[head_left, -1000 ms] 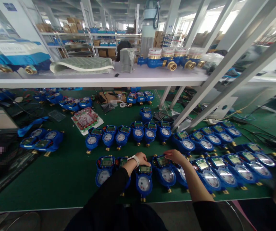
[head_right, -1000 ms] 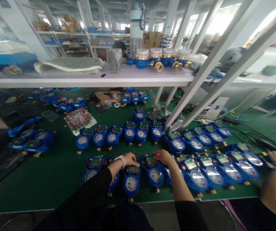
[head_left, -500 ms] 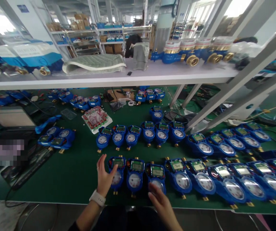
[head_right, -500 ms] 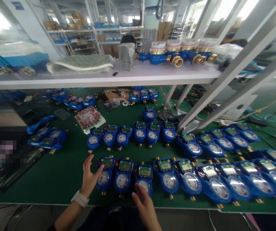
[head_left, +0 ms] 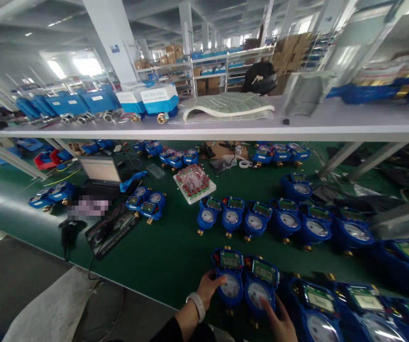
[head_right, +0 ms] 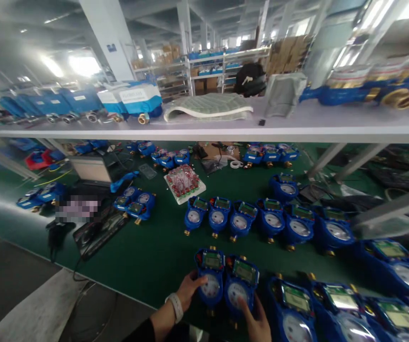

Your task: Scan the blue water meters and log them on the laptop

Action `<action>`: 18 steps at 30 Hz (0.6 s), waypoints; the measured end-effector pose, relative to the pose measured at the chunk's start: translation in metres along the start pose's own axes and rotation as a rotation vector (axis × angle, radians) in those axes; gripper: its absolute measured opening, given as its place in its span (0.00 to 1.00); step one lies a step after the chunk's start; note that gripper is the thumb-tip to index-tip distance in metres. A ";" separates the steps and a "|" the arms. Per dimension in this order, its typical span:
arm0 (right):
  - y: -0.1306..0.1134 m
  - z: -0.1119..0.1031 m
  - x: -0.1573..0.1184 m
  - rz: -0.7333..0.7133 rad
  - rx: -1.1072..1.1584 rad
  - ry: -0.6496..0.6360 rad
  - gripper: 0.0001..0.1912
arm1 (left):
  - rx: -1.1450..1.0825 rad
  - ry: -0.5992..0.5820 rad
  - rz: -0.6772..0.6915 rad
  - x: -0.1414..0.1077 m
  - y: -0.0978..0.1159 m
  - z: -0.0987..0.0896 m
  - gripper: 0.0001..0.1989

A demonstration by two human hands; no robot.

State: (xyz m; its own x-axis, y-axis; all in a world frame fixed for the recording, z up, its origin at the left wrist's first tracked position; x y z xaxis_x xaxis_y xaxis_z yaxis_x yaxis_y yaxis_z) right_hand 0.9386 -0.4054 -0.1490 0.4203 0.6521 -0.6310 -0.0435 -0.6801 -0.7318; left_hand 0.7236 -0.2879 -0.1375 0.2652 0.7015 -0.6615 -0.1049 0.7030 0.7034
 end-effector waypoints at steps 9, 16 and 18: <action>-0.049 0.151 -0.024 0.095 0.330 -0.108 0.52 | -0.142 0.115 0.069 -0.030 0.042 -0.174 0.27; -0.097 0.310 -0.043 0.002 0.407 -0.364 0.44 | -0.068 0.389 -0.013 -0.066 0.102 -0.323 0.08; -0.105 0.343 -0.049 -0.023 0.416 -0.404 0.44 | -0.012 0.436 -0.029 -0.070 0.117 -0.351 0.07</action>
State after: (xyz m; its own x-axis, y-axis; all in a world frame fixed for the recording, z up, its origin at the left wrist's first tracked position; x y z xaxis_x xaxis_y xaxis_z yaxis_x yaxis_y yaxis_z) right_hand 0.6119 -0.2509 -0.1297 0.0497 0.7968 -0.6022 -0.4256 -0.5285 -0.7345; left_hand 0.3568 -0.2134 -0.1005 -0.1610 0.6632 -0.7309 -0.1156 0.7228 0.6813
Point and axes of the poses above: each hand's wrist, its own x-axis towards the middle knuckle, its own z-axis out of the palm, y = z × x, the point moved 8 cm from there along x, towards the middle knuckle, and after that the axes turned 5 degrees about -x, right-handed, at the moved point
